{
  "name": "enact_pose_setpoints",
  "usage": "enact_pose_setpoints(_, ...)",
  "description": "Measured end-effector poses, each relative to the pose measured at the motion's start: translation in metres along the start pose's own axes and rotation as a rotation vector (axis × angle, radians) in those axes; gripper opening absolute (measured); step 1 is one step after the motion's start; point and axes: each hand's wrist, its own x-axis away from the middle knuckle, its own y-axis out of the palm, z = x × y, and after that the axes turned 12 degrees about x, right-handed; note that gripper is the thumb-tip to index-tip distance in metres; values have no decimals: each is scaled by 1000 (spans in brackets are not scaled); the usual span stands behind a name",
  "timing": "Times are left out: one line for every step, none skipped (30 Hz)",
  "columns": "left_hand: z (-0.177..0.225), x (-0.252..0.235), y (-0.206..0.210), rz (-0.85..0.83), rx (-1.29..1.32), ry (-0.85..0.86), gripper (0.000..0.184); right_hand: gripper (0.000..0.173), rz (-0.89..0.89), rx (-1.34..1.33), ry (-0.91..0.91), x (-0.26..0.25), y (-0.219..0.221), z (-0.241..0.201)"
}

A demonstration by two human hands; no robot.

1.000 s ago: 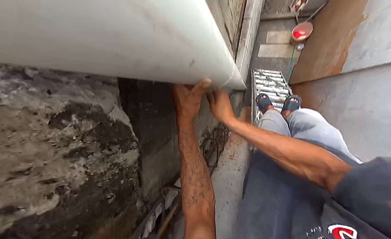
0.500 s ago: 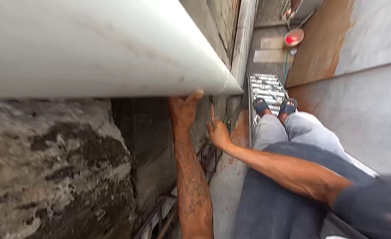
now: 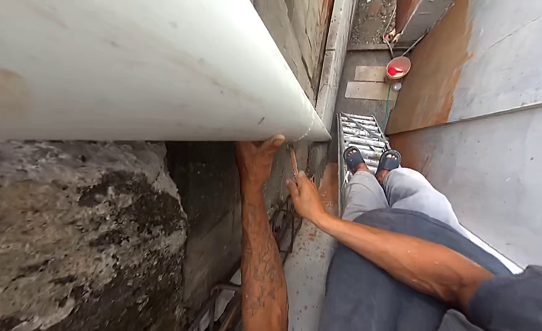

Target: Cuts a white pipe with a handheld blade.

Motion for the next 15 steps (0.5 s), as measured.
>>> enact_pose_setpoints(0, 0, 1, 5, -6, -6, 99, 28, -10, -13, 6, -2, -5, -4)
enact_pose_setpoints(2, 2, 0, -7, -13, -20, 96, 28, -19, -33, 15, -6, -11, -11)
enact_pose_setpoints(3, 5, -1, -18, -17, -28, 94, 29, -19, -58, 19, -13, -15, -16)
enact_pose_setpoints(2, 5, 0, -23, -9, -23, 92, 29, -5, -66, 3, -24, -20, -21)
enact_pose_setpoints(0, 3, 1, -17, 2, -5, 91, 29, 5, -63, -21, -36, -27, -26)
enact_pose_setpoints(-2, 2, 1, -6, 9, 6, 90, 29, 10, -51, -55, -47, -32, -27)
enact_pose_setpoints(-3, 3, 1, -1, 4, 8, 91, 27, 5, -43, -89, -54, -34, -26)
enact_pose_setpoints(-4, 4, -1, -7, -4, 0, 92, 26, -19, -43, -115, -57, -36, -22)
enact_pose_setpoints(-4, 5, -2, -12, -3, -7, 93, 26, -58, -48, -132, -59, -39, -19)
enact_pose_setpoints(-6, 4, -1, -2, 0, -11, 93, 27, -102, -58, -141, -60, -44, -17)
enact_pose_setpoints(-6, 4, 0, 15, -4, -18, 94, 28, -148, -81, -141, -59, -49, -14)
enact_pose_setpoints(-5, 4, 1, 34, -24, -27, 96, 31, -188, -99, -150, -58, -53, -12)
enact_pose_setpoints(-5, 4, 1, 51, -49, -33, 99, 37, -220, -105, -166, -57, -58, -8)
enact_pose_setpoints(-5, 4, 2, 62, -55, -38, 100, 41, -247, -99, -179, -56, -64, -4)
enact_pose_setpoints(-4, 6, 2, 64, -51, -43, 99, 43, -268, -90, -185, -54, -69, 4)
